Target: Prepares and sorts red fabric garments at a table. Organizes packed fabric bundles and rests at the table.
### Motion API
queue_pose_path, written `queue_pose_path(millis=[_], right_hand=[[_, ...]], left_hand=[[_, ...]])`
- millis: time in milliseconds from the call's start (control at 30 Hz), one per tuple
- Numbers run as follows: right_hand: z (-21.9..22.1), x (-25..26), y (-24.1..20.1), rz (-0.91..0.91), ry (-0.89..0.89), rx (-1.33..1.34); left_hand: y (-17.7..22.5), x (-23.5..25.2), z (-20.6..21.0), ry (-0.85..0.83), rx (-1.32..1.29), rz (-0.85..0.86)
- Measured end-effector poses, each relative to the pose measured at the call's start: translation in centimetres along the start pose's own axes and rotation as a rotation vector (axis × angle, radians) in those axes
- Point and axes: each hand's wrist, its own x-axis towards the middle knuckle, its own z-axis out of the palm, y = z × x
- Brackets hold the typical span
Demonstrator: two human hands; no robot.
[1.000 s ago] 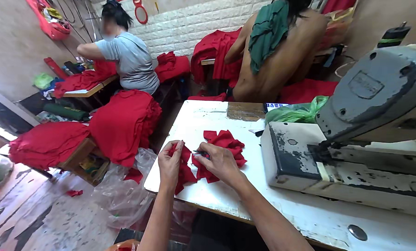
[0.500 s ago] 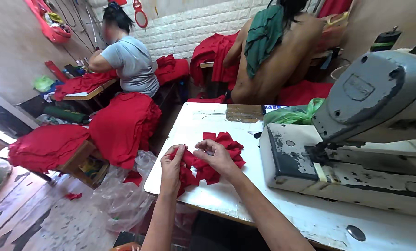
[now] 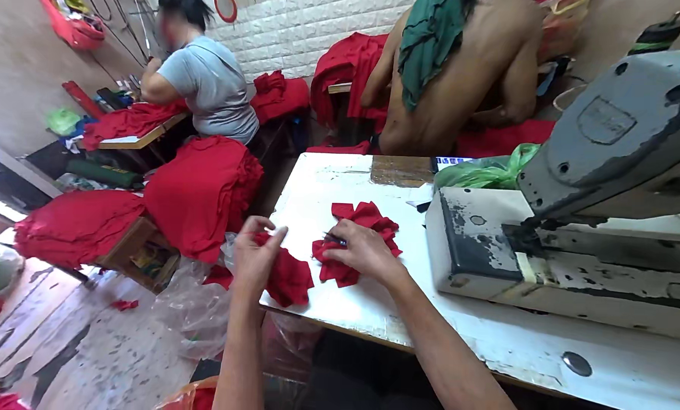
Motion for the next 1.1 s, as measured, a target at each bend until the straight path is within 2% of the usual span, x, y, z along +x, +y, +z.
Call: queue_pose_path(millis=[33,100,167,267,400,567,700,800,933,1000,1100], right_hand=[[-0.1,0.1,-0.4,0.036,-0.081,-0.068],[0.2,0.2,-0.5,0.045,-0.073,-0.081],[0.5,0.3,0.1,0.001,0.044,0.051],[0.3,0.3,0.7,-0.059,0.225,0.337],[-0.3,0.5,1.0,-0.105,0.372,0.678],[-0.8,0.2,0.5,-0.187,0.399,0.860],[-0.7,0.1,0.0,-0.238,0.364,0.919],[-0.6,0.1,0.2,-0.180,0.383,0.794],[-0.2,0.4,1.4,-0.047,0.531,0.367],[-0.4,0.4,1.8,0.006,0.481,0.262],[-1.0,-0.1,1.1,0.104,0.295,0.056]], left_hand=[[0.4,-0.2,0.3,-0.164,0.157,-0.037],[0.8,-0.3,1.9,-0.449,0.361,-0.078],[0.4,-0.5,3.6,-0.537,0.384,-0.047],[0.1,-0.4,4.8,-0.387,0.247,0.042],[0.4,0.7,4.6,-0.272,0.044,0.012],[2.3,1.1,5.2,-0.405,-0.365,-0.057],[2.9,1.4,5.6,-0.254,-0.492,0.006],[3.3,2.1,4.7,-0.134,-0.514,0.044],[3.8,3.6,2.3,-0.149,-0.516,0.117],[4.3,3.9,1.0,-0.182,-0.462,0.123],[4.5,3.6,-1.2,-0.229,-0.302,0.111]])
